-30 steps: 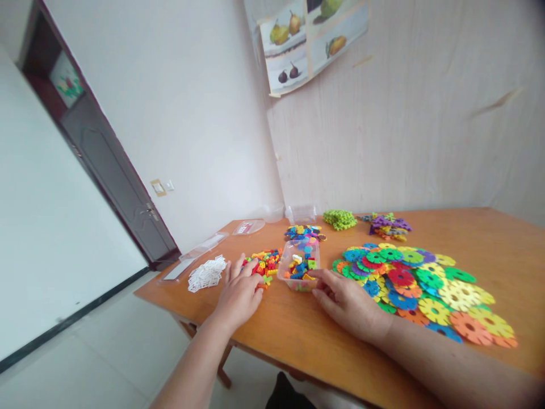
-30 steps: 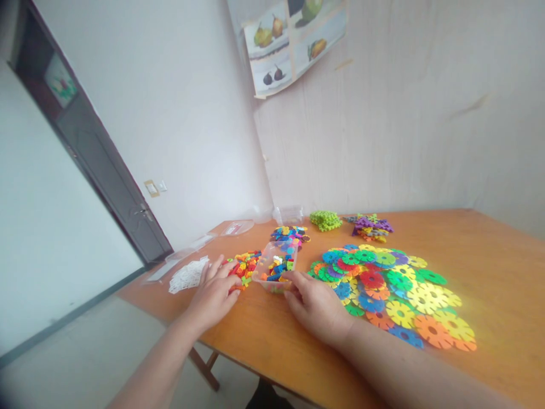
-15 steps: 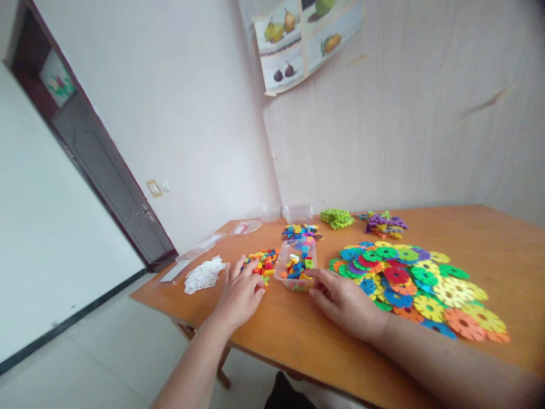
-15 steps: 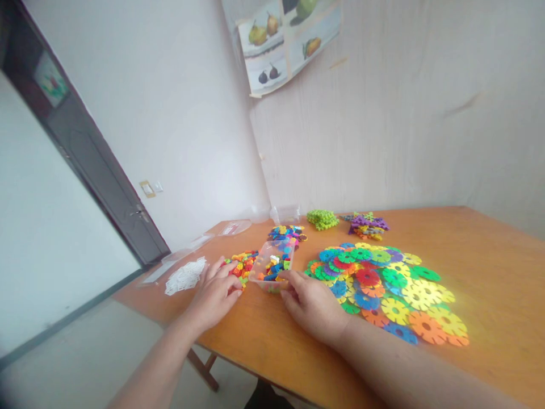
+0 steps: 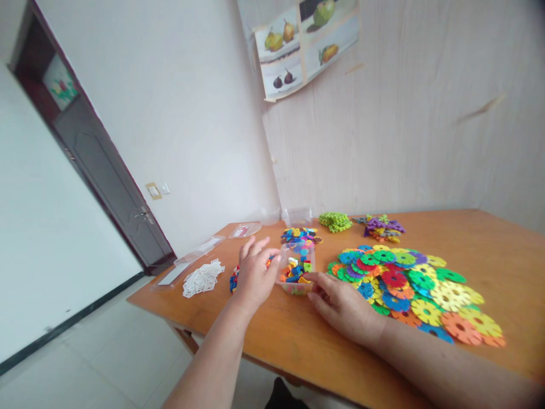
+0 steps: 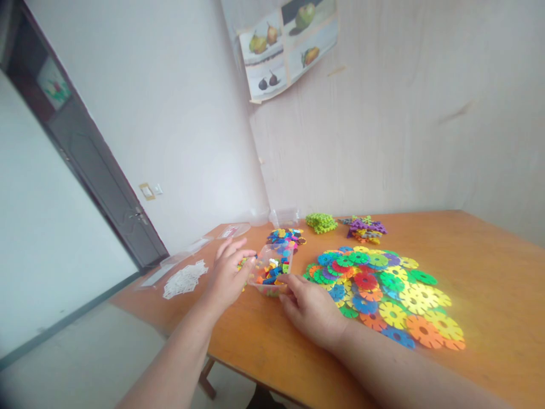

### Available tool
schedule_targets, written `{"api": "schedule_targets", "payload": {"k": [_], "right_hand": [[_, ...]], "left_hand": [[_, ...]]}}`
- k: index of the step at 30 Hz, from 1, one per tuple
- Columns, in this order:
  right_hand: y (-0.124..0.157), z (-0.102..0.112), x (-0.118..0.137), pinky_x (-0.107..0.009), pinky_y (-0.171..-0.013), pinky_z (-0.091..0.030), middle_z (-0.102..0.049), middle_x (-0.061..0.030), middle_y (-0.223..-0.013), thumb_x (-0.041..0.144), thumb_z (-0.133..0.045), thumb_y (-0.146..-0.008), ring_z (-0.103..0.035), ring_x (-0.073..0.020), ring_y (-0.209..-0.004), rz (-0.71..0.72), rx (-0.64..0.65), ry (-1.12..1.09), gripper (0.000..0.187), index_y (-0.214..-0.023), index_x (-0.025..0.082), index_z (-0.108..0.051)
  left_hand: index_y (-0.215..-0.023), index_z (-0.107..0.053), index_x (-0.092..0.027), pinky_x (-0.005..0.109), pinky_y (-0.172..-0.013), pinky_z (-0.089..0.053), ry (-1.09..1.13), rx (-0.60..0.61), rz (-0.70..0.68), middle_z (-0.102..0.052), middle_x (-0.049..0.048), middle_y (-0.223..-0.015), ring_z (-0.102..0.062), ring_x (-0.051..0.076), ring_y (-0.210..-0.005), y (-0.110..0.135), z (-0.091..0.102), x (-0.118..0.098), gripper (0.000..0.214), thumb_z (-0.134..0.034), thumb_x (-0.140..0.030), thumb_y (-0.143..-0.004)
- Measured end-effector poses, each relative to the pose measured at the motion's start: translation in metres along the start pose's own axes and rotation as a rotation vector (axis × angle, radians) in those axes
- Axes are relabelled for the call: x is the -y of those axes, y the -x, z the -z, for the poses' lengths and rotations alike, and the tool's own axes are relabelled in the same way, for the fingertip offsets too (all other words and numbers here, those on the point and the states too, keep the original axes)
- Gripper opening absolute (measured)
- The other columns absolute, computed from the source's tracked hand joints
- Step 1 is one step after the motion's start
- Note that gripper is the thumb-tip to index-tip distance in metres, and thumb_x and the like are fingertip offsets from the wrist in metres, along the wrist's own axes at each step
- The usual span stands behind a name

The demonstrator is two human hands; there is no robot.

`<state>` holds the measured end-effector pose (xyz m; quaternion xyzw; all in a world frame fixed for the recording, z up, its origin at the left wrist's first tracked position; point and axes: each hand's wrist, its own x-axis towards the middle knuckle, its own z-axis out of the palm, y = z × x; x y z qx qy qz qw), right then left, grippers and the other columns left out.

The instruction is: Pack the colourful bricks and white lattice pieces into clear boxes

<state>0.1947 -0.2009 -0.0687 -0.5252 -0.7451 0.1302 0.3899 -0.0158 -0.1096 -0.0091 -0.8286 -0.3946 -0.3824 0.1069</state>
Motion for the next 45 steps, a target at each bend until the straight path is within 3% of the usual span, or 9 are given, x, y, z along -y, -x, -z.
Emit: {"api": "schedule_targets", "payload": {"k": [4,8,14,19,28,40,45], "right_hand": [[0.0,0.0,0.0,-0.028,-0.073,-0.048,-0.069,-0.0053,-0.101,0.026,-0.048,-0.091,-0.066,-0.0186,-0.084,-0.009,0.0,0.005,0.038,-0.129,0.023,-0.055],[0.001,0.0,0.0,-0.029,-0.073,-0.048,-0.069,-0.0051,-0.101,0.027,-0.048,-0.092,-0.066,-0.0188,-0.084,-0.003,0.009,0.011,0.038,-0.13,0.023,-0.055],[0.001,-0.001,0.0,-0.029,-0.071,-0.047,-0.068,-0.0045,-0.099,0.028,-0.047,-0.093,-0.065,-0.0186,-0.082,-0.007,0.009,0.016,0.037,-0.129,0.024,-0.055],[0.002,-0.002,-0.002,-0.028,-0.068,-0.046,-0.068,-0.0046,-0.099,0.029,-0.047,-0.093,-0.065,-0.0184,-0.081,-0.001,0.005,0.019,0.036,-0.128,0.024,-0.055],[0.0,0.001,0.002,-0.028,-0.069,-0.047,-0.068,-0.0049,-0.099,0.028,-0.047,-0.093,-0.065,-0.0184,-0.082,-0.007,0.015,0.01,0.036,-0.128,0.023,-0.055],[0.001,0.0,0.001,-0.03,-0.074,-0.048,-0.068,-0.0053,-0.1,0.027,-0.047,-0.092,-0.065,-0.019,-0.084,-0.008,0.013,0.007,0.038,-0.129,0.023,-0.055],[-0.001,0.001,0.002,-0.029,-0.074,-0.048,-0.069,-0.0061,-0.101,0.026,-0.048,-0.091,-0.066,-0.019,-0.085,-0.009,0.015,0.01,0.039,-0.13,0.022,-0.055]], "left_hand": [[-0.101,-0.072,-0.027,0.048,-0.113,-0.032,-0.001,-0.041,0.022,-0.064,0.0044,-0.127,-0.042,0.026,-0.133,0.005,0.005,0.008,0.022,-0.052,-0.03,-0.094],[-0.099,-0.07,-0.025,0.042,-0.104,-0.04,-0.003,-0.043,0.102,-0.07,0.0043,-0.112,-0.058,0.023,-0.114,0.025,0.015,0.035,0.023,-0.049,-0.028,-0.094],[-0.098,-0.066,-0.022,0.033,-0.083,-0.047,-0.006,0.008,0.332,-0.072,0.0037,-0.098,-0.065,0.02,-0.093,0.065,0.023,0.062,0.021,-0.048,-0.032,-0.093],[-0.1,-0.067,-0.026,0.032,-0.079,-0.043,-0.128,0.129,0.386,-0.071,0.0016,-0.09,-0.064,0.02,-0.09,0.079,0.026,0.052,0.019,-0.057,-0.035,-0.087],[-0.094,-0.066,-0.027,0.036,-0.082,-0.035,-0.323,0.229,0.272,-0.068,0.002,-0.094,-0.06,0.023,-0.094,0.079,0.028,0.036,0.013,-0.058,-0.034,-0.087],[-0.087,-0.064,-0.026,0.038,-0.084,-0.037,-0.284,0.236,0.224,-0.067,0.0015,-0.093,-0.061,0.022,-0.093,0.08,0.029,0.036,0.01,-0.056,-0.032,-0.088],[-0.087,-0.062,-0.025,0.036,-0.084,-0.043,-0.171,0.176,0.207,-0.065,0.0018,-0.093,-0.063,0.021,-0.091,0.08,0.025,0.037,0.005,-0.058,-0.026,-0.085]]}}
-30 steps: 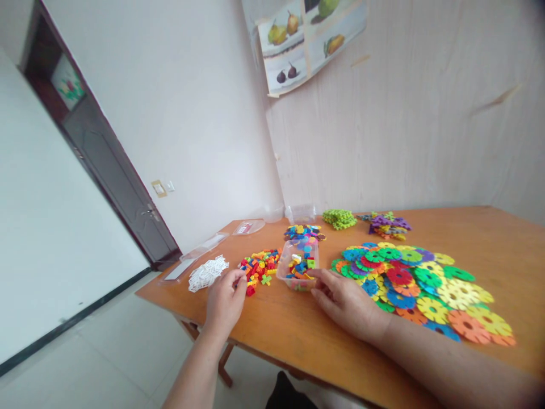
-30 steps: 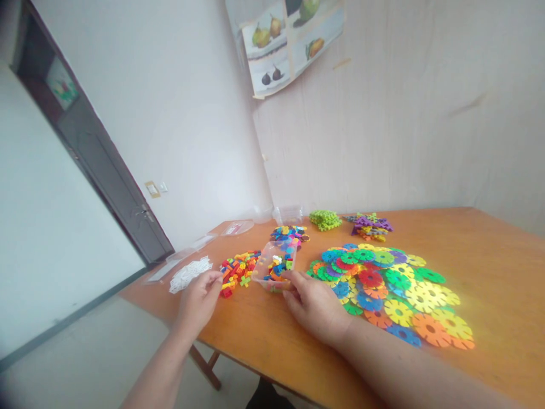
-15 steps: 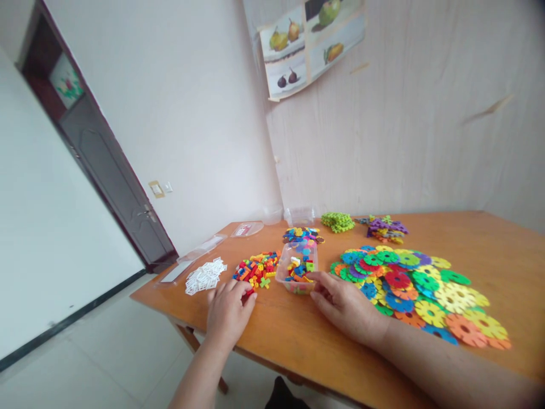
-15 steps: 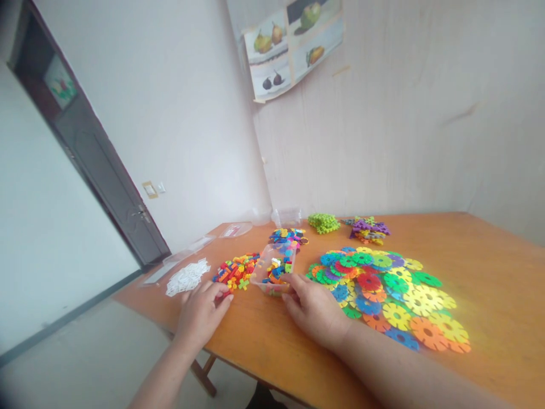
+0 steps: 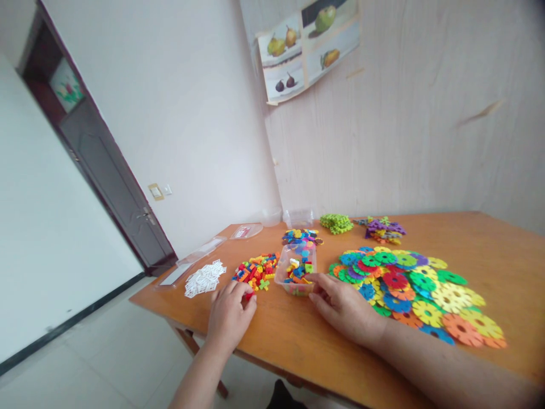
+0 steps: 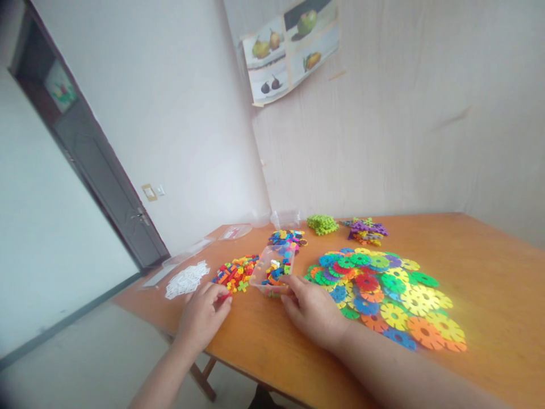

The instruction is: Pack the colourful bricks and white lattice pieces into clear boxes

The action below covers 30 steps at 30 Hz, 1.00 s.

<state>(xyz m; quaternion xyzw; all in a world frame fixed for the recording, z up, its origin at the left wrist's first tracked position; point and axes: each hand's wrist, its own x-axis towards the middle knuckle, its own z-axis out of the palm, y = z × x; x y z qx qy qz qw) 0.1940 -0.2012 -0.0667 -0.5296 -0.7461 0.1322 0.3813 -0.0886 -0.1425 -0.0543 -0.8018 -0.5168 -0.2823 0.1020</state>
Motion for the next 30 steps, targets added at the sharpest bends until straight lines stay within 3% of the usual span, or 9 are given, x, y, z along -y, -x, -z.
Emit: {"api": "schedule_targets", "payload": {"k": [4,8,12,15,21,25,30], "right_hand": [[0.0,0.0,0.0,-0.028,-0.074,-0.048,-0.069,-0.0061,-0.102,0.026,-0.048,-0.091,-0.066,-0.0187,-0.084,-0.001,-0.005,0.009,0.039,-0.13,0.022,-0.055],[0.002,-0.001,0.0,-0.028,-0.074,-0.048,-0.069,-0.0057,-0.1,0.026,-0.048,-0.091,-0.066,-0.0186,-0.084,0.006,-0.008,0.005,0.039,-0.13,0.022,-0.055],[0.001,0.0,0.0,-0.028,-0.075,-0.048,-0.069,-0.0055,-0.101,0.026,-0.047,-0.092,-0.066,-0.0187,-0.085,0.014,-0.013,-0.002,0.038,-0.129,0.023,-0.055],[0.001,0.0,-0.001,-0.028,-0.075,-0.048,-0.069,-0.0054,-0.1,0.026,-0.047,-0.092,-0.066,-0.0184,-0.084,0.022,-0.015,-0.001,0.038,-0.129,0.023,-0.055],[0.002,0.0,-0.002,-0.027,-0.073,-0.048,-0.069,-0.0059,-0.103,0.027,-0.048,-0.092,-0.066,-0.0182,-0.083,0.013,-0.008,0.002,0.038,-0.128,0.023,-0.055],[0.002,0.001,0.0,-0.028,-0.075,-0.048,-0.069,-0.0058,-0.103,0.027,-0.048,-0.092,-0.066,-0.0187,-0.086,0.017,-0.003,-0.007,0.038,-0.129,0.024,-0.055],[0.001,0.001,0.0,-0.028,-0.072,-0.048,-0.069,-0.0056,-0.099,0.027,-0.049,-0.091,-0.065,-0.0186,-0.082,0.005,-0.009,-0.002,0.038,-0.128,0.024,-0.057]], "left_hand": [[-0.088,-0.061,-0.023,0.031,-0.077,-0.049,0.267,-0.08,-0.006,-0.063,0.0026,-0.093,-0.063,0.017,-0.083,-0.012,-0.007,-0.009,0.005,-0.056,-0.024,-0.086],[-0.086,-0.061,-0.022,0.031,-0.08,-0.052,0.417,-0.149,0.026,-0.065,0.0024,-0.091,-0.064,0.017,-0.087,-0.036,-0.011,-0.031,0.005,-0.057,-0.021,-0.085],[-0.097,-0.065,-0.022,0.031,-0.085,-0.053,0.579,-0.12,0.018,-0.068,0.004,-0.1,-0.067,0.016,-0.093,-0.055,-0.012,-0.053,0.012,-0.057,-0.026,-0.087],[-0.105,-0.066,-0.022,0.031,-0.09,-0.052,0.636,-0.089,-0.01,-0.069,0.0052,-0.109,-0.066,0.017,-0.101,-0.058,-0.013,-0.055,0.019,-0.055,-0.028,-0.09],[-0.101,-0.067,-0.021,0.034,-0.088,-0.052,0.523,-0.135,0.056,-0.071,0.0057,-0.103,-0.067,0.019,-0.098,-0.041,-0.01,-0.021,0.021,-0.05,-0.029,-0.092],[-0.097,-0.066,-0.022,0.038,-0.091,-0.048,0.3,-0.18,0.036,-0.071,0.0051,-0.101,-0.063,0.022,-0.1,-0.023,-0.005,0.003,0.018,-0.05,-0.024,-0.09],[-0.095,-0.067,-0.026,0.042,-0.096,-0.042,0.007,-0.125,-0.02,-0.069,0.0044,-0.11,-0.057,0.025,-0.106,-0.004,-0.001,0.01,0.018,-0.055,-0.019,-0.083]]}}
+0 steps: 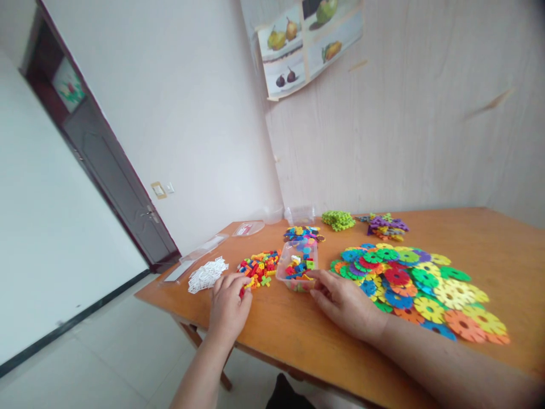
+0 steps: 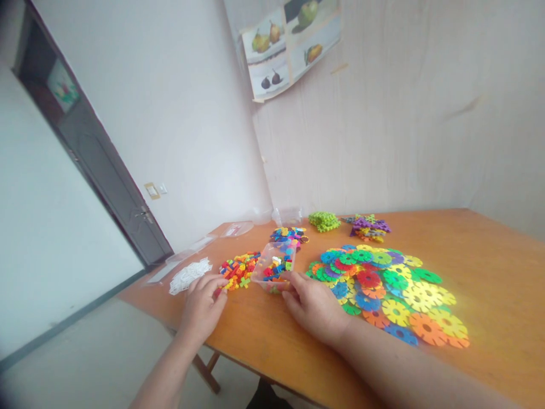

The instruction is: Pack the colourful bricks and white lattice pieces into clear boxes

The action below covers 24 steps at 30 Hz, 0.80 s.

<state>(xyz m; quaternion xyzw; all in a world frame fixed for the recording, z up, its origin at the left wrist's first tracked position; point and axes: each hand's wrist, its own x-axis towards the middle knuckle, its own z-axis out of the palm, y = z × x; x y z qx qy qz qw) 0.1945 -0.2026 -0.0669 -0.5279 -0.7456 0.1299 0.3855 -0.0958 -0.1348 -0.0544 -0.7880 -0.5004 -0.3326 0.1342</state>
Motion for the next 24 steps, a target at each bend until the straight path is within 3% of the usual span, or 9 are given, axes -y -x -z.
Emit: {"api": "schedule_targets", "payload": {"k": [5,15,20,24], "right_hand": [[0.0,0.0,0.0,-0.028,-0.07,-0.048,-0.07,-0.0054,-0.098,0.029,-0.049,-0.091,-0.065,-0.019,-0.081,0.0,0.001,-0.013,0.038,-0.128,0.024,-0.057],[0.0,0.0,0.001,-0.029,-0.073,-0.048,-0.068,-0.0047,-0.101,0.027,-0.047,-0.092,-0.066,-0.0187,-0.084,0.003,-0.002,-0.019,0.037,-0.128,0.025,-0.056],[0.0,0.0,0.0,-0.03,-0.075,-0.048,-0.068,-0.0042,-0.101,0.027,-0.047,-0.093,-0.066,-0.019,-0.085,0.009,0.002,-0.007,0.037,-0.128,0.025,-0.055],[0.0,0.0,-0.001,-0.03,-0.076,-0.048,-0.069,-0.0044,-0.102,0.027,-0.047,-0.092,-0.066,-0.0195,-0.087,0.017,-0.003,-0.008,0.037,-0.129,0.025,-0.054]], "left_hand": [[-0.098,-0.066,-0.027,0.046,-0.092,-0.04,-0.185,-0.006,0.067,-0.064,0.0067,-0.12,-0.052,0.031,-0.113,0.006,0.001,-0.004,0.019,-0.061,-0.024,-0.08],[-0.087,-0.065,-0.027,0.046,-0.095,-0.039,-0.18,0.023,0.017,-0.062,0.0066,-0.123,-0.049,0.032,-0.119,0.001,0.0,-0.005,0.009,-0.057,-0.023,-0.085],[-0.091,-0.063,-0.026,0.042,-0.088,-0.04,-0.162,-0.019,0.028,-0.067,0.0063,-0.108,-0.055,0.029,-0.106,-0.007,0.0,-0.013,0.01,-0.053,-0.025,-0.089],[-0.094,-0.062,-0.026,0.039,-0.084,-0.041,-0.046,-0.009,0.003,-0.069,0.0042,-0.099,-0.059,0.025,-0.099,-0.019,-0.007,-0.035,0.01,-0.052,-0.025,-0.091]]}}
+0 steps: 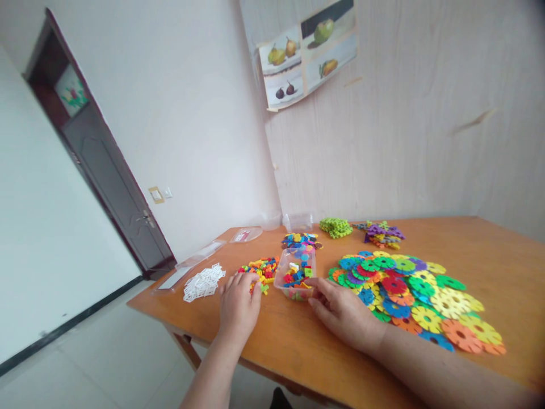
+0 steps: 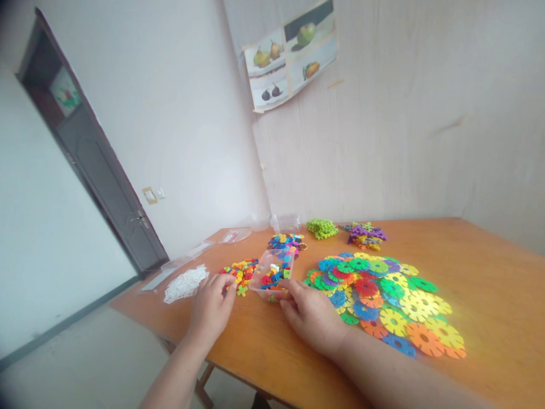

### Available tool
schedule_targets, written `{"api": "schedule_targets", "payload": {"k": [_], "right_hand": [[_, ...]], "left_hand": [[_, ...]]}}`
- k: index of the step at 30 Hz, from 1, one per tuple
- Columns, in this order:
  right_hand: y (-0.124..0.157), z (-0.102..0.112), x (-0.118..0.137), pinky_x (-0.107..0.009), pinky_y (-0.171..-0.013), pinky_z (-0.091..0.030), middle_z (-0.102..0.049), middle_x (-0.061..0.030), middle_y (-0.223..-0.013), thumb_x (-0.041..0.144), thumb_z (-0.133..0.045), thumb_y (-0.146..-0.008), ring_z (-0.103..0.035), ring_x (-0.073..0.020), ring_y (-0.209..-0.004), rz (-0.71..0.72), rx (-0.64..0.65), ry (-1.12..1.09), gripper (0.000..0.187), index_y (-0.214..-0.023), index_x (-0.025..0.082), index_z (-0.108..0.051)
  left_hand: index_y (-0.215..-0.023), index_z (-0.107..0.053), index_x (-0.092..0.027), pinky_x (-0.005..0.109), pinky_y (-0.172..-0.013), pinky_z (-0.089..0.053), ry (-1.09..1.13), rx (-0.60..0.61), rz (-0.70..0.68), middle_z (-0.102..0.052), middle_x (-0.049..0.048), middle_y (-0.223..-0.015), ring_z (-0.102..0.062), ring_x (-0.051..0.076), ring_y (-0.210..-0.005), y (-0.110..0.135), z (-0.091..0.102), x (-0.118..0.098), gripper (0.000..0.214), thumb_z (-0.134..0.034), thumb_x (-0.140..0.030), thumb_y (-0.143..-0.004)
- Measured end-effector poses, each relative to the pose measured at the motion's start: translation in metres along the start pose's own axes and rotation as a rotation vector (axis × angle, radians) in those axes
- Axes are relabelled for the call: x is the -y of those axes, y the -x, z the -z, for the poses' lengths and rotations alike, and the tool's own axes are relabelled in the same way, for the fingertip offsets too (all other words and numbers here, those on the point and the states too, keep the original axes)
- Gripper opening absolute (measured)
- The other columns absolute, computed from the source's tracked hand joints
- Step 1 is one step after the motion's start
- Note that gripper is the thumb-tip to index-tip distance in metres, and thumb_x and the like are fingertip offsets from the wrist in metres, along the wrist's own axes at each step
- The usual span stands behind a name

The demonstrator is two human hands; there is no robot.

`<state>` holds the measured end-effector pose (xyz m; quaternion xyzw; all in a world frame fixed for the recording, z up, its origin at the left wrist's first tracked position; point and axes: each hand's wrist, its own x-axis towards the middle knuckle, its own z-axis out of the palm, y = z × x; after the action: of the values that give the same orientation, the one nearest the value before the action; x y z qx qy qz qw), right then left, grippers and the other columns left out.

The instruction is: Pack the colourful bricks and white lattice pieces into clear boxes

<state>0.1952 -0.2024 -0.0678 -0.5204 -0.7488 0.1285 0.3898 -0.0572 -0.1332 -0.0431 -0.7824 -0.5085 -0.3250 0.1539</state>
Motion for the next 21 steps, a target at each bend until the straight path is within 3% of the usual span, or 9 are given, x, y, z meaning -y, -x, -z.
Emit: {"api": "schedule_targets", "payload": {"k": [5,11,16,21], "right_hand": [[-0.001,-0.001,0.001,-0.029,-0.075,-0.048,-0.069,-0.005,-0.102,0.027,-0.048,-0.092,-0.067,-0.0192,-0.088,-0.011,-0.005,-0.024,0.034,-0.124,0.024,-0.057],[-0.001,-0.001,0.004,-0.029,-0.076,-0.048,-0.07,-0.0049,-0.102,0.025,-0.048,-0.091,-0.067,-0.0196,-0.09,-0.002,-0.006,-0.035,0.035,-0.124,0.023,-0.058],[-0.001,-0.001,0.002,-0.029,-0.075,-0.048,-0.069,-0.0055,-0.105,0.027,-0.048,-0.091,-0.067,-0.0194,-0.087,-0.013,-0.007,-0.008,0.036,-0.126,0.024,-0.058],[-0.001,-0.001,0.001,-0.03,-0.076,-0.049,-0.069,-0.006,-0.106,0.028,-0.048,-0.092,-0.067,-0.0195,-0.088,-0.019,-0.003,0.004,0.035,-0.125,0.024,-0.058]], "left_hand": [[-0.094,-0.064,-0.023,0.037,-0.086,-0.043,0.18,-0.044,-0.056,-0.07,0.0038,-0.098,-0.061,0.023,-0.096,-0.018,-0.011,-0.029,0.01,-0.054,-0.024,-0.092],[-0.097,-0.067,-0.023,0.034,-0.088,-0.047,0.378,0.0,-0.11,-0.073,0.0022,-0.099,-0.065,0.019,-0.097,-0.028,-0.018,-0.04,0.016,-0.053,-0.019,-0.092],[-0.111,-0.066,-0.024,0.032,-0.091,-0.05,0.5,-0.006,-0.039,-0.073,0.0037,-0.11,-0.066,0.018,-0.104,-0.024,-0.018,-0.03,0.023,-0.05,-0.026,-0.095],[-0.104,-0.066,-0.023,0.034,-0.091,-0.05,0.443,-0.01,0.043,-0.073,0.0041,-0.106,-0.066,0.019,-0.102,-0.017,-0.013,-0.002,0.021,-0.048,-0.025,-0.095]]}}
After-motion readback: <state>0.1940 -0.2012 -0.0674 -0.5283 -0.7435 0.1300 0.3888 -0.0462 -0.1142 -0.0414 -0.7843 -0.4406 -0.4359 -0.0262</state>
